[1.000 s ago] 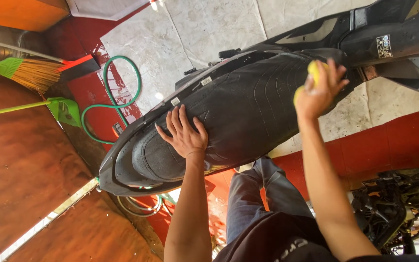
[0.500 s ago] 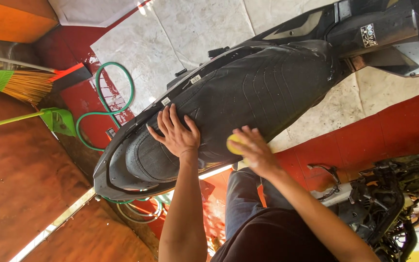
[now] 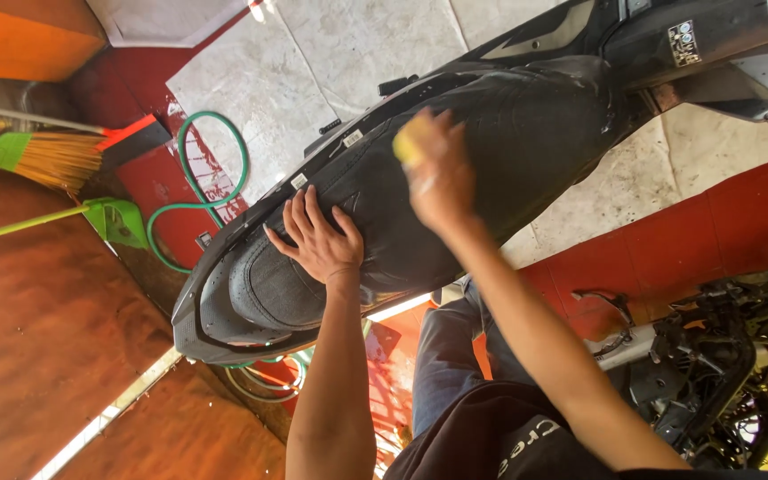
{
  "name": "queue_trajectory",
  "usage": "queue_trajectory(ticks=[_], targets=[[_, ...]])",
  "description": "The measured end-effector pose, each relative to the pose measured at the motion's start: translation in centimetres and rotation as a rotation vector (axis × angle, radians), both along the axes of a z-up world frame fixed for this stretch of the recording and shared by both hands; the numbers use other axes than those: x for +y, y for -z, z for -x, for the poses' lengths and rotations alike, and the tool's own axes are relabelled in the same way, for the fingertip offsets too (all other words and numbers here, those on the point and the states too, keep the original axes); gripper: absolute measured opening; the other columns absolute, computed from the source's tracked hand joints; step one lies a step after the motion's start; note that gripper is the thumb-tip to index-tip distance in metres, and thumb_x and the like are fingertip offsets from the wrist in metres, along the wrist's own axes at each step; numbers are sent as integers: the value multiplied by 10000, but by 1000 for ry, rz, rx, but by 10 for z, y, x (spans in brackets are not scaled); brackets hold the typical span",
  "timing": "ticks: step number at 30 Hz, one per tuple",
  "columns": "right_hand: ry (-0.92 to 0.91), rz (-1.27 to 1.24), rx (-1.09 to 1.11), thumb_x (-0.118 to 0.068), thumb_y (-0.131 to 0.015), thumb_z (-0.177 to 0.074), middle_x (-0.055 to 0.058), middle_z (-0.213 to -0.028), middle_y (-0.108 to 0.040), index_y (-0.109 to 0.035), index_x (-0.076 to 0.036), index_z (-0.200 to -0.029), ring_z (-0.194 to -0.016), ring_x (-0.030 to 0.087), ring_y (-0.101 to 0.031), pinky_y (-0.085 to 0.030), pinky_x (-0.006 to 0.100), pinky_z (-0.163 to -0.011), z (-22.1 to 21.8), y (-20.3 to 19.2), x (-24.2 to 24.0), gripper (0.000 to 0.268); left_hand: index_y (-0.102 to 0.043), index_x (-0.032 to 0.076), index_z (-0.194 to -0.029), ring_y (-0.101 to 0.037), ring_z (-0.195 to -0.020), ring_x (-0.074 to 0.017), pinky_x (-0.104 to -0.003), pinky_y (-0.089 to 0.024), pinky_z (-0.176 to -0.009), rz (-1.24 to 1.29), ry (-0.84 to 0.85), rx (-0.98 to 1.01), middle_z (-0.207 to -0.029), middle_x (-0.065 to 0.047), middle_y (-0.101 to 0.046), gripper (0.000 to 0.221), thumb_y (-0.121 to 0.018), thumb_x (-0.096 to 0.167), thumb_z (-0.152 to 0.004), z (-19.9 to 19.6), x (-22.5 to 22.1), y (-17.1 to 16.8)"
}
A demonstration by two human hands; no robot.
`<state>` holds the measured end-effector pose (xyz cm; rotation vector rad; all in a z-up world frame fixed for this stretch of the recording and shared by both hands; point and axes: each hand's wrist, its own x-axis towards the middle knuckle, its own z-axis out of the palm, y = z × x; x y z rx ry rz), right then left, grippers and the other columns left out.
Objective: The person scrubs the black seat of a motorcycle with a yellow sponge and soapy water. They use their left hand to hold the seat steady while scrubbing with their right hand.
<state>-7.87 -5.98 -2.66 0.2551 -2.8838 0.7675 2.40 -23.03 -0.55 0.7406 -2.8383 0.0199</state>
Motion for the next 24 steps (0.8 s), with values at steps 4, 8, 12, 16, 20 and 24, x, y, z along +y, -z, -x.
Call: queue_trajectory(ticks=[4,8,12,16,20,24], targets=[[-337,244,-160,41,-725,-797,201,-1570,-465,-576,-118,-1467,-1435,498,-407,-290,569,-1220,-88,-27,-9,705,-521,253,-1445,-437,-1407,-225,-611,-156,-1186,-11,-13,-23,-1418,3,-530,535,-442,424,-944,-1,0,5],[-503,313,-135,15,-591,-876,91,-1571,-486,-593,-224,-1464,-1515,334,-356,-174,473,-1270,-132,4,60,635,-517,262,-1451,-432,-1412,-212,-605,-151,-1196,-27,-16,-42,-1420,10,-529,547,-482,417,-927,-1,0,-1],[-331,212,10,38,-512,-962,221,-1608,-445,-627,-65,-1446,-1557,389,-246,23,489,-1253,-74,18,144,508,-539,260,-1439,-448,-1404,-199,-585,-146,-1203,-10,-11,3,-1420,18,-539,541,-490,424,-926,2,1,-5],[-145,117,25,185,-647,-884,250,-1615,-454,-642,-27,-1477,-1514,431,-317,-8,580,-1205,21,27,157,630,-545,265,-1421,-462,-1392,-191,-576,-145,-1208,4,-19,-7,-1401,18,-549,531,-469,432,-923,5,1,-7],[-68,-48,-23,14,-748,-887,42,-1376,-606,-717,-198,-1289,-1336,276,-502,-245,493,-1120,84,79,117,455,-540,265,-1424,-461,-1396,-194,-583,-151,-1209,-1,-28,-1,-1409,18,-545,533,-460,438,-926,3,2,-3],[-386,28,-166,-80,-683,-890,-51,-1088,-678,-724,-292,-1105,-1011,255,-689,-552,439,-879,72,41,17,304,-524,275,-1433,-441,-1411,-193,-584,-136,-1209,-13,-36,-17,-1421,22,-534,529,-441,442,-938,5,2,-3]])
